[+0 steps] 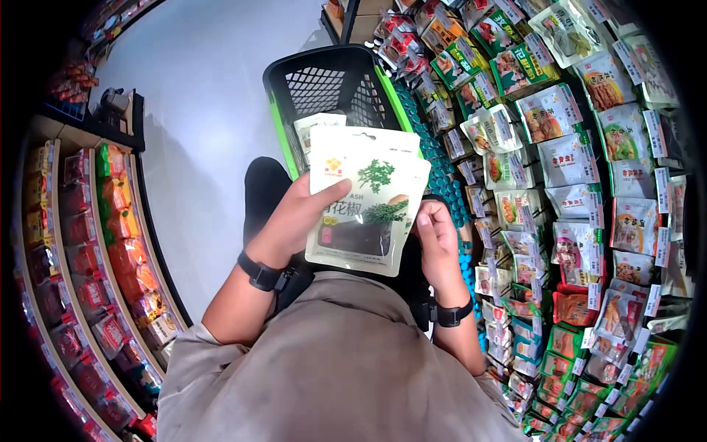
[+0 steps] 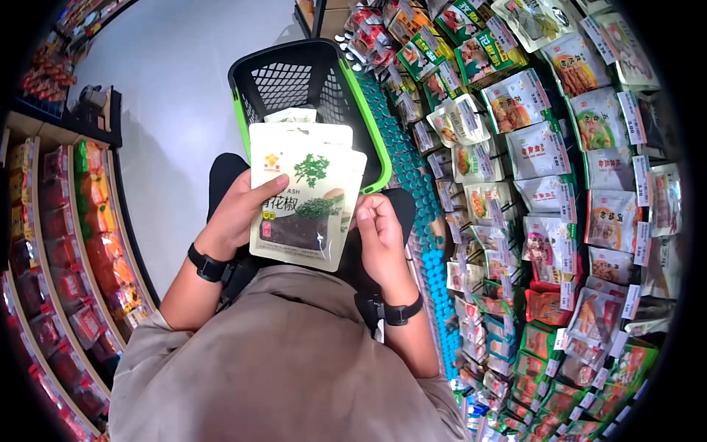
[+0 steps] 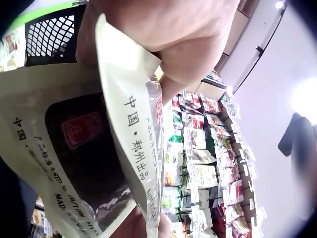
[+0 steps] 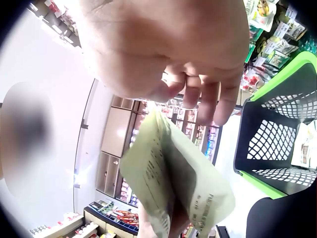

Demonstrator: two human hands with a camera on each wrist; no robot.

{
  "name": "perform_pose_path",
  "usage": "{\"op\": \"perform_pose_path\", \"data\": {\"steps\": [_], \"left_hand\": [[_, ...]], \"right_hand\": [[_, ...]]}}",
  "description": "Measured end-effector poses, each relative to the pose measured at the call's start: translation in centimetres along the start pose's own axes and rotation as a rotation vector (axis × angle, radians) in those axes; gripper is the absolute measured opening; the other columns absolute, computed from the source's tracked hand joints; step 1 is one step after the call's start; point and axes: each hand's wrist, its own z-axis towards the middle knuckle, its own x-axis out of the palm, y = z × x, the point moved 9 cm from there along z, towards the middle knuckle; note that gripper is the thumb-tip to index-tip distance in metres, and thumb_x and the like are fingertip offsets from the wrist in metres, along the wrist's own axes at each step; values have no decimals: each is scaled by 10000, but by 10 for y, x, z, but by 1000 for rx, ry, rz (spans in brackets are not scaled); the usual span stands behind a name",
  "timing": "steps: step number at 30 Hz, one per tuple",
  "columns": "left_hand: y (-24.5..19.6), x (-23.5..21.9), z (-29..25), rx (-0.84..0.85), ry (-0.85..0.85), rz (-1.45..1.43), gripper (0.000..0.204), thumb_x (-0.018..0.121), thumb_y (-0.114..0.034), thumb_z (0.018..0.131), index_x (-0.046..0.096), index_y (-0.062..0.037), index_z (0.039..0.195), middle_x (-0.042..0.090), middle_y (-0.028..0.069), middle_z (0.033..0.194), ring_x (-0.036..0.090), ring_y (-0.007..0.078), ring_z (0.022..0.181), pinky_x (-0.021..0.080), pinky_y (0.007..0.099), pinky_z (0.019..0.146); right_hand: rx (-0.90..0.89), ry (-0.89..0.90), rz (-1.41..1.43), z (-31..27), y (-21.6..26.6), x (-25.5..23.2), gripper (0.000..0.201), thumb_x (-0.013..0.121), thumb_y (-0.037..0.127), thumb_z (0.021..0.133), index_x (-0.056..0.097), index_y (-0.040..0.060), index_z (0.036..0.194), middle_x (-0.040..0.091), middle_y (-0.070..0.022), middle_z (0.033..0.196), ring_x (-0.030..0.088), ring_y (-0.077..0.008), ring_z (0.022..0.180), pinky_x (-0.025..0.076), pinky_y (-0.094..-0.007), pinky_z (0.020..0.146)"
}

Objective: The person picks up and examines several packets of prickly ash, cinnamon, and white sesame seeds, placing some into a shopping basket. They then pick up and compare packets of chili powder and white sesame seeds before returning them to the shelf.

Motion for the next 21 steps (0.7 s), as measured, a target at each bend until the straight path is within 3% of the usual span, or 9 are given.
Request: {"op": "perform_pose_path", "data": {"steps": [1, 5, 8, 9, 13, 16, 21], "left_hand": [[7, 1, 0, -85, 5, 42, 380, 599, -115, 987, 512, 43, 1322, 643, 131, 1236, 655, 199, 1081, 541, 335, 915], [9, 15, 1, -31, 70, -87, 386, 592, -128, 992, 501, 37, 1329, 635, 131, 1245, 649, 198, 1094, 538, 335, 925], [8, 11, -1, 36, 40, -121, 369, 592, -128, 991, 516, 32, 1315, 643, 128, 1228, 656, 196, 1077, 541, 333, 918], [9, 7, -3, 36, 24, -115, 362, 590, -126, 991, 522, 32, 1309, 646, 129, 1223, 658, 196, 1072, 543, 332, 914], [-3, -20, -12, 58, -43, -101, 305, 585, -121, 989, 566, 19, 1260, 679, 127, 1158, 686, 186, 986, 564, 306, 835], [-28, -50, -16, 117, -138, -95, 275, 583, -116, 986, 584, 16, 1227, 702, 130, 1095, 707, 171, 893, 583, 289, 746], [-56, -77, -33, 145, -176, -101, 369, 524, -134, 1004, 496, 38, 1330, 651, 176, 1210, 690, 261, 1023, 586, 375, 863]], "right_hand": [[17, -22, 9, -1, -3, -2, 112, 477, 130, 1043, 496, 38, 1106, 580, -75, 1086, 569, -115, 936, 452, -251, 858], [188, -54, 136, -5, -9, 6, 441, 378, 297, 1074, 437, 5, 1399, 561, -133, 1334, 556, -201, 1191, 423, -334, 1022], [239, 81, 277, -12, -17, 18, 544, 317, 373, 1082, 377, -9, 1465, 532, -146, 1379, 531, -224, 1241, 413, -350, 1041], [163, 82, 145, -10, -14, 19, 488, 381, 337, 1078, 458, -14, 1408, 575, -124, 1329, 555, -189, 1192, 419, -326, 1023], [122, -14, 90, -2, -7, 20, 325, 480, 181, 1060, 602, -43, 1260, 668, -51, 1161, 575, -82, 1030, 453, -244, 915], [4, -148, 92, 6, 6, -4, 343, 492, 214, 1055, 596, -54, 1241, 670, -69, 1148, 584, -86, 1019, 455, -246, 909], [-46, -239, 126, 11, 16, -34, 345, 493, 215, 1054, 587, -54, 1248, 666, -82, 1167, 591, -91, 1030, 459, -251, 910]]}}
